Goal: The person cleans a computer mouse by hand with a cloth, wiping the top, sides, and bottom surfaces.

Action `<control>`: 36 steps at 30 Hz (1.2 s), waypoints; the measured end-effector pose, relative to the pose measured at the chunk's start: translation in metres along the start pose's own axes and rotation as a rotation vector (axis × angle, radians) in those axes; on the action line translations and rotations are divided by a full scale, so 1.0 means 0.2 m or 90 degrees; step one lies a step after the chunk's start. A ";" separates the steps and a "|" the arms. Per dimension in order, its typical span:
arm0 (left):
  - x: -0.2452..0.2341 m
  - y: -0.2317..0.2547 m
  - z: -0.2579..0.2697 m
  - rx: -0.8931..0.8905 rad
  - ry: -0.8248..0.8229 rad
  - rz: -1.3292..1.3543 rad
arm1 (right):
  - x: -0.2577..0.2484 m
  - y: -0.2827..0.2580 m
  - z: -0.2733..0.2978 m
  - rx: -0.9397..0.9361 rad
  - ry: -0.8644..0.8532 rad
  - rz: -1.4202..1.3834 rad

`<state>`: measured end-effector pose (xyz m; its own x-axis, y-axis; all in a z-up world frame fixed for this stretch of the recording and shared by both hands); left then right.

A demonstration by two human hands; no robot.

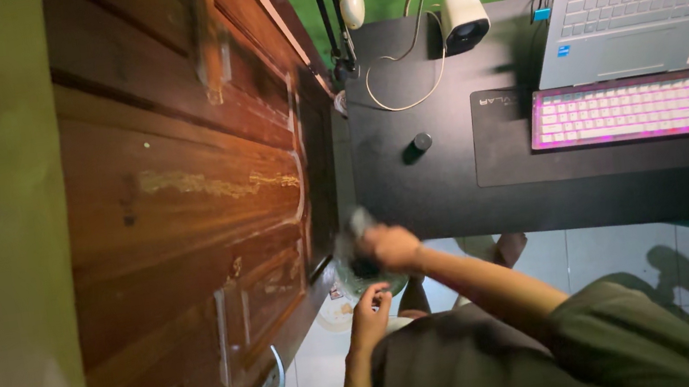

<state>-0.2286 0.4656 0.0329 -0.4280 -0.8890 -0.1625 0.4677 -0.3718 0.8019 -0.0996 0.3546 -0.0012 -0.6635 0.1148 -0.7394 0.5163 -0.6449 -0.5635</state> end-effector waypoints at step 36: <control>-0.18 0.26 -0.35 0.182 0.038 0.098 | -0.28 -0.01 0.28 -0.006 0.317 -0.572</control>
<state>-0.1334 0.4595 0.0404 -0.3189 -0.9463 -0.0532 0.2833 -0.1488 0.9474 -0.0932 0.3079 0.0621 -0.5085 0.8539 -0.1110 -0.0546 -0.1606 -0.9855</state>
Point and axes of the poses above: each hand's wrist, its own z-axis away from the middle knuckle, its own x-axis out of the palm, y = z × x, the point moved 8 cm from there along -z, towards the middle knuckle, and after that the axes turned 15 degrees about -y, right-handed, at the moved point
